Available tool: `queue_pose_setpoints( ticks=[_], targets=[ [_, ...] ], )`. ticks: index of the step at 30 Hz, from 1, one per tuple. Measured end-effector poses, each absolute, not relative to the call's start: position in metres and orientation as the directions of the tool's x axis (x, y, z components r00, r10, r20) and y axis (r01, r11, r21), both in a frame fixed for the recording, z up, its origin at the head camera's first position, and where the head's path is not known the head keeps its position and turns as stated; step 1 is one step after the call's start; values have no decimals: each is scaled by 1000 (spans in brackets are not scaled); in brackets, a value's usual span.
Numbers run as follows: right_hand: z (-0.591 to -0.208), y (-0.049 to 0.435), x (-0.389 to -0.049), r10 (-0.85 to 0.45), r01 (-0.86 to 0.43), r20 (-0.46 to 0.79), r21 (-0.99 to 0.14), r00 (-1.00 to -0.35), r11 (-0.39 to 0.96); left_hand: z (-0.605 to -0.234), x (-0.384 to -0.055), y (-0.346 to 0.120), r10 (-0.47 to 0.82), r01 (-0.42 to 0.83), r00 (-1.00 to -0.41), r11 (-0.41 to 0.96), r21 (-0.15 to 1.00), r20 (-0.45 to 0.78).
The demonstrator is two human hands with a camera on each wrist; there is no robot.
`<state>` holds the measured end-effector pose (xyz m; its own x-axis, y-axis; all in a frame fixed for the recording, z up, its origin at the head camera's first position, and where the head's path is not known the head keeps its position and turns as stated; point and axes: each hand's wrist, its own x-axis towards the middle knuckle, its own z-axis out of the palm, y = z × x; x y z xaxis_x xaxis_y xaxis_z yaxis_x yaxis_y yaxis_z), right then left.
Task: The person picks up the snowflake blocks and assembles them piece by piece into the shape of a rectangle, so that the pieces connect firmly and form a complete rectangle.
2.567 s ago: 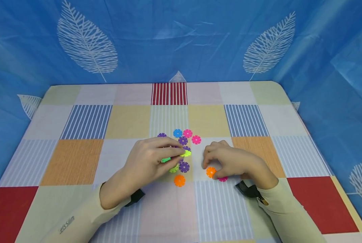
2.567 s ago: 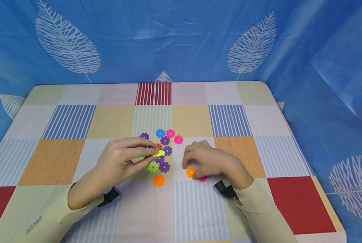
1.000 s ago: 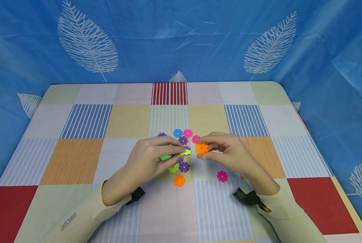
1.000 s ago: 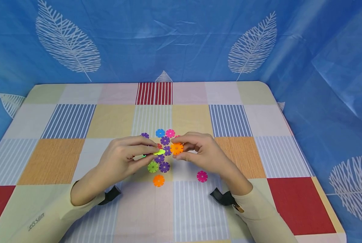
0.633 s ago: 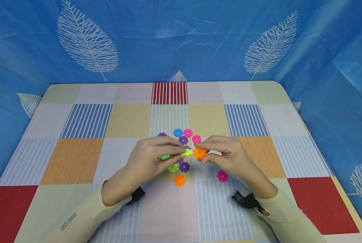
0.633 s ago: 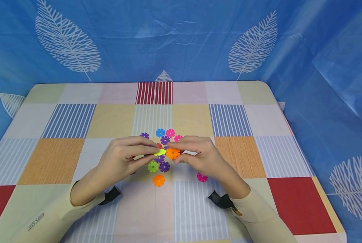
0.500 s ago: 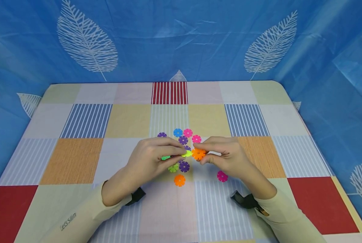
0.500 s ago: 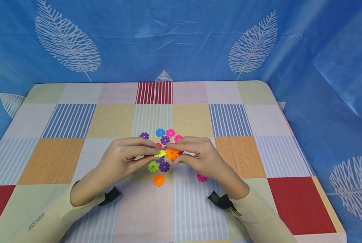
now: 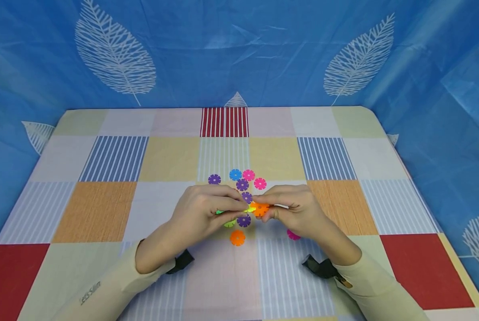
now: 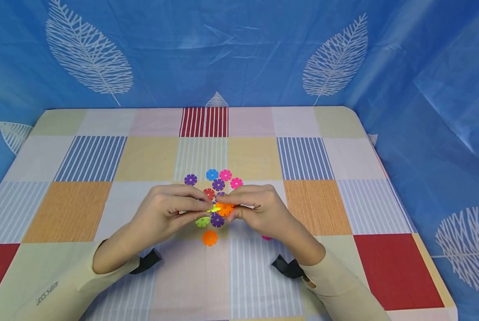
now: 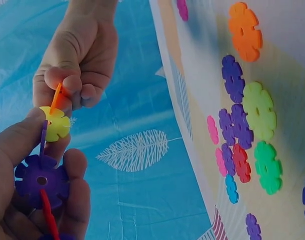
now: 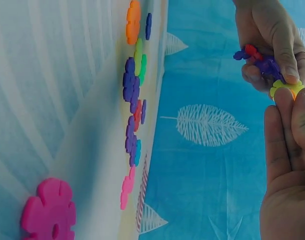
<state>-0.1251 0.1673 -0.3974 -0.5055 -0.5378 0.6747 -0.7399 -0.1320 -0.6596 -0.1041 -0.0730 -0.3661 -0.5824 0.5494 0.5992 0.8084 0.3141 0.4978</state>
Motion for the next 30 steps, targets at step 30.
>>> queue_pose_setpoints(
  ticks=[30],
  targets=[
    [-402, 167, -124, -536, -697, 599, -716, -595, -26, -363, -106, -76, 643, 701, -663, 351, 621, 384]
  ],
)
